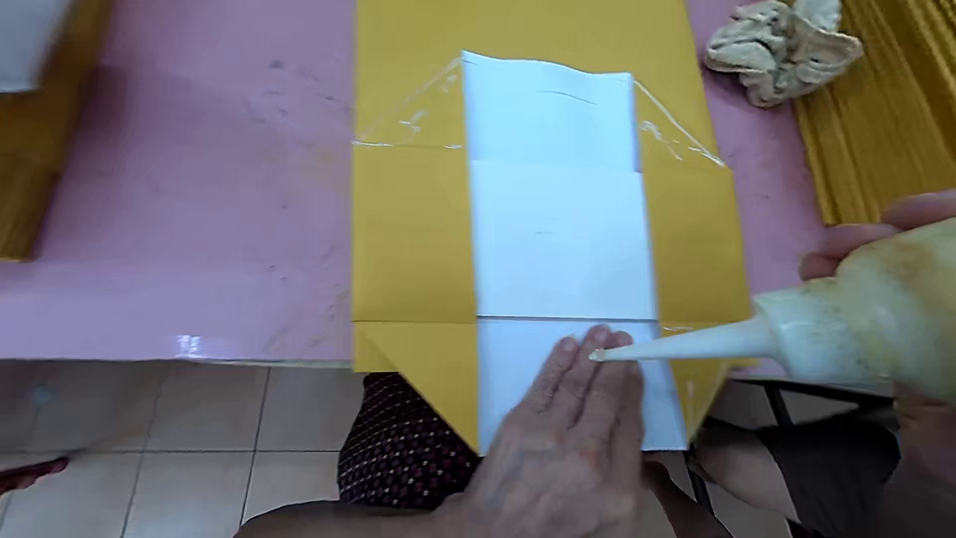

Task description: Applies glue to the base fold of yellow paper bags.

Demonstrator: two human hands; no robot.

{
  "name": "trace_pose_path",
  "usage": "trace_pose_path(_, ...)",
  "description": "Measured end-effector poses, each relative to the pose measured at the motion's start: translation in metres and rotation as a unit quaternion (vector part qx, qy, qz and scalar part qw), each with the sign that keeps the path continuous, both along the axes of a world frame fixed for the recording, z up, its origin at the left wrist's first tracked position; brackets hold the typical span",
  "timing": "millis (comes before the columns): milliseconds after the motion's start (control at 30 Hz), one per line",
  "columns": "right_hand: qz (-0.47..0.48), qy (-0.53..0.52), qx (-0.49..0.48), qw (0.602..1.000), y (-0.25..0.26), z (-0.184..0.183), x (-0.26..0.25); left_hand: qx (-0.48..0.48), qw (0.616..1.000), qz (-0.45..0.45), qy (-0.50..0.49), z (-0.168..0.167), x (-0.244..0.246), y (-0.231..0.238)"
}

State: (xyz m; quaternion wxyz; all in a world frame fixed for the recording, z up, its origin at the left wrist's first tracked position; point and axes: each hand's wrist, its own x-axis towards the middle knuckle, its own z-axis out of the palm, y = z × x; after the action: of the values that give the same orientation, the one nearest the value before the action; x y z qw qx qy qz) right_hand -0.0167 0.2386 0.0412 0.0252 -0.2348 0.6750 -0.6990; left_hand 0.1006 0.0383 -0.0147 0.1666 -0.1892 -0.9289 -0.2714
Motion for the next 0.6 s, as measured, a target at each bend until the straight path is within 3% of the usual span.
trace_pose_path(100, 0.048, 0.044, 0.018, 0.998, -0.042, -0.007, -0.01, -0.007, 1.0, 0.02, 0.012, -0.001, 0.0, 0.004)
trace_pose_path(267, 0.029, 0.075, 0.07, 0.994, -0.097, -0.007, -0.021, 0.001, 0.999, 0.033, 0.019, -0.002, -0.002, 0.007)
trace_pose_path(600, 0.099, 0.073, 0.071, 0.99, -0.153, 0.003, -0.02, -0.001, 1.0, 0.019, -0.002, 0.002, -0.001, 0.005)
